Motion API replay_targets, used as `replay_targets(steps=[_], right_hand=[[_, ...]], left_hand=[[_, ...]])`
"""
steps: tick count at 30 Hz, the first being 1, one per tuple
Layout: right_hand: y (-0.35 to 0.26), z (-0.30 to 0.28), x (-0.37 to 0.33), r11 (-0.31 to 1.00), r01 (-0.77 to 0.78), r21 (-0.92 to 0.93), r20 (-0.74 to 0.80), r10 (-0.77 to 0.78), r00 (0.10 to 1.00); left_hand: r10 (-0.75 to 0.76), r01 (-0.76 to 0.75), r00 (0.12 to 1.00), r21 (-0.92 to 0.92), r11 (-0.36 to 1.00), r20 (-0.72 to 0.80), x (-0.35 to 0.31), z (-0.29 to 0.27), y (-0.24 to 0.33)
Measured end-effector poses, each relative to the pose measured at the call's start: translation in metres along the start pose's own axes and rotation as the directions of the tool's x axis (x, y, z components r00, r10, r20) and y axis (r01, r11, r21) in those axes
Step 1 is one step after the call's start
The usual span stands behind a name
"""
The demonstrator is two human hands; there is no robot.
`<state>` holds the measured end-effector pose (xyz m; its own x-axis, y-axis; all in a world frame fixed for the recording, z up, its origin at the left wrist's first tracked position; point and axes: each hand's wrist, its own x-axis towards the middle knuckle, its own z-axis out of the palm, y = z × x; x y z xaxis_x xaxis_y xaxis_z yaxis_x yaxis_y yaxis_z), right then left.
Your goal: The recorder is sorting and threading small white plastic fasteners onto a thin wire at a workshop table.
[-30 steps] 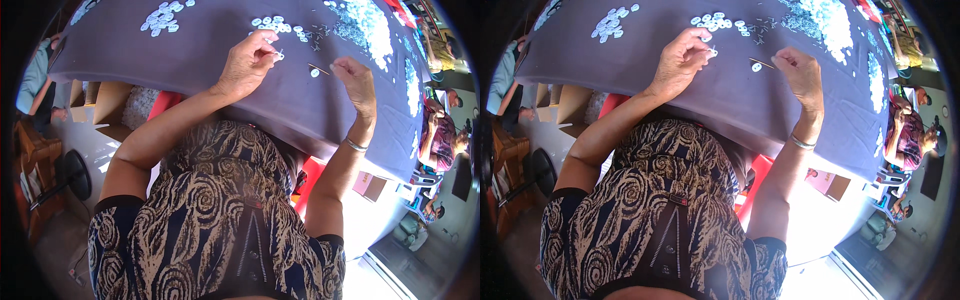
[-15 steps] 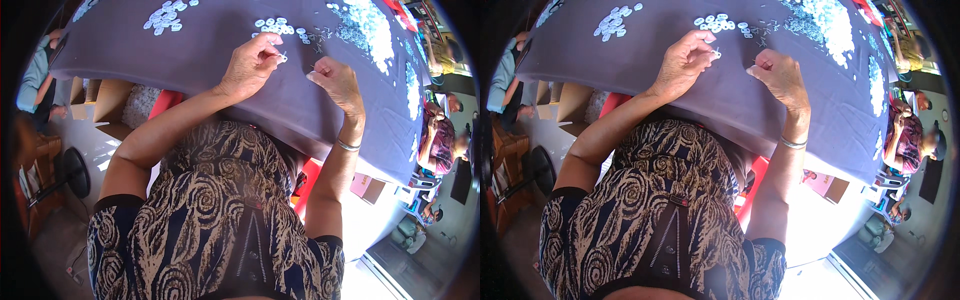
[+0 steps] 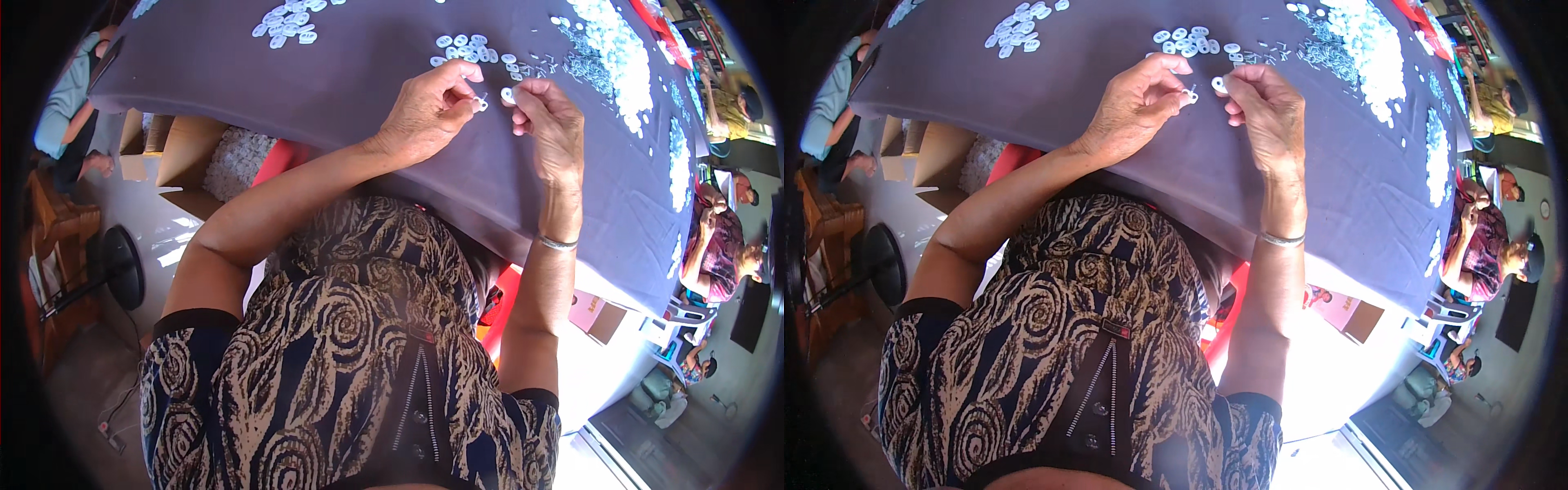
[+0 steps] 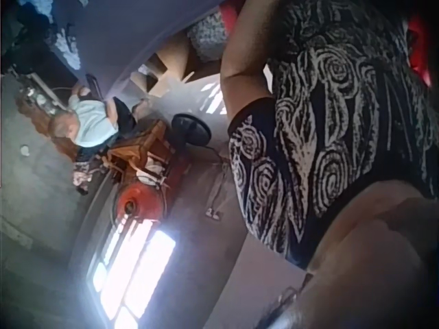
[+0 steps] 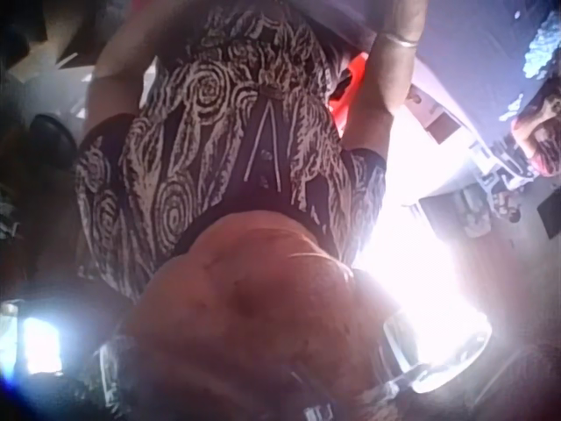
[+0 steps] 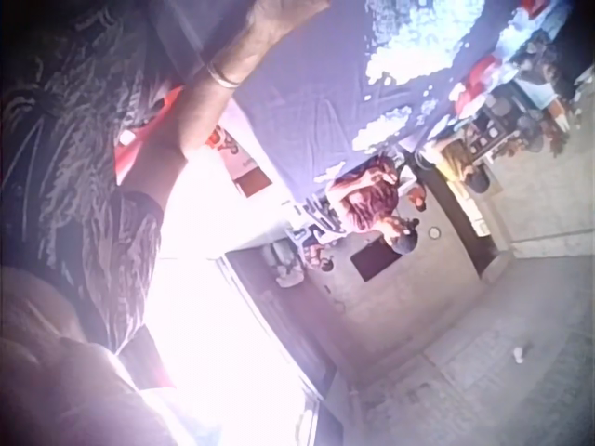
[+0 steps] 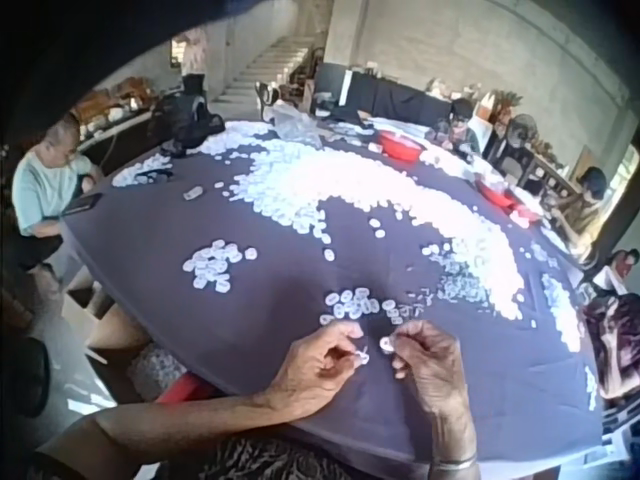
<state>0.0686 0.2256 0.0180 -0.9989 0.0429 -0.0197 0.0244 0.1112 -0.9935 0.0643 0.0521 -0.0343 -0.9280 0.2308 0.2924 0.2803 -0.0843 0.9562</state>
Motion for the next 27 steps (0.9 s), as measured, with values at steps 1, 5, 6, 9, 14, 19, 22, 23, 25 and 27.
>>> replay_targets(steps=[1,5,6,9,14,19,22,23,25,27], right_hand=[[0.002,0.004,0.0,1.0,-0.001,0.001,0.001,0.001,1.0],[0.009,0.014,-0.001,0.997,0.044,0.07,-0.027,-0.043,0.999],[0.008,0.015,-0.002,0.996,0.06,0.059,-0.038,-0.057,0.998],[0.006,0.017,-0.003,0.995,0.096,0.031,-0.038,-0.095,0.995],[0.005,0.019,-0.005,0.989,0.145,-0.023,-0.032,-0.146,0.989],[0.003,0.018,-0.005,0.981,0.166,-0.102,-0.029,-0.17,0.985],[0.005,0.018,-0.004,0.977,0.174,-0.122,-0.007,-0.176,0.984],[0.005,0.018,-0.004,0.977,0.174,-0.122,-0.007,-0.176,0.984],[0.005,0.018,-0.005,0.974,0.184,-0.129,0.0,-0.185,0.983],[0.006,0.017,-0.004,0.975,0.185,-0.121,0.009,-0.185,0.983]], left_hand=[[0.007,-0.007,1.0,0.013,1.0,0.01,0.0,0.0,0.001],[0.035,-0.037,0.999,0.058,0.998,0.034,0.0,0.0,0.006],[0.003,-0.007,0.998,0.072,0.997,0.06,0.0,0.0,0.008],[-0.019,0.013,0.997,0.078,0.997,0.08,-0.001,-0.001,0.009],[-0.023,0.015,0.995,0.08,0.997,0.101,-0.001,-0.003,0.012],[0.003,-0.008,0.996,0.054,0.999,0.09,-0.001,-0.002,0.009],[-0.014,0.01,0.995,0.046,0.999,0.096,0.0,-0.002,0.01],[-0.015,0.01,0.995,0.046,0.999,0.096,0.0,-0.002,0.01],[0.0,-0.006,0.995,0.054,0.999,0.097,-0.001,-0.002,0.01],[-0.004,-0.001,0.995,0.051,0.999,0.095,-0.001,-0.002,0.009]])
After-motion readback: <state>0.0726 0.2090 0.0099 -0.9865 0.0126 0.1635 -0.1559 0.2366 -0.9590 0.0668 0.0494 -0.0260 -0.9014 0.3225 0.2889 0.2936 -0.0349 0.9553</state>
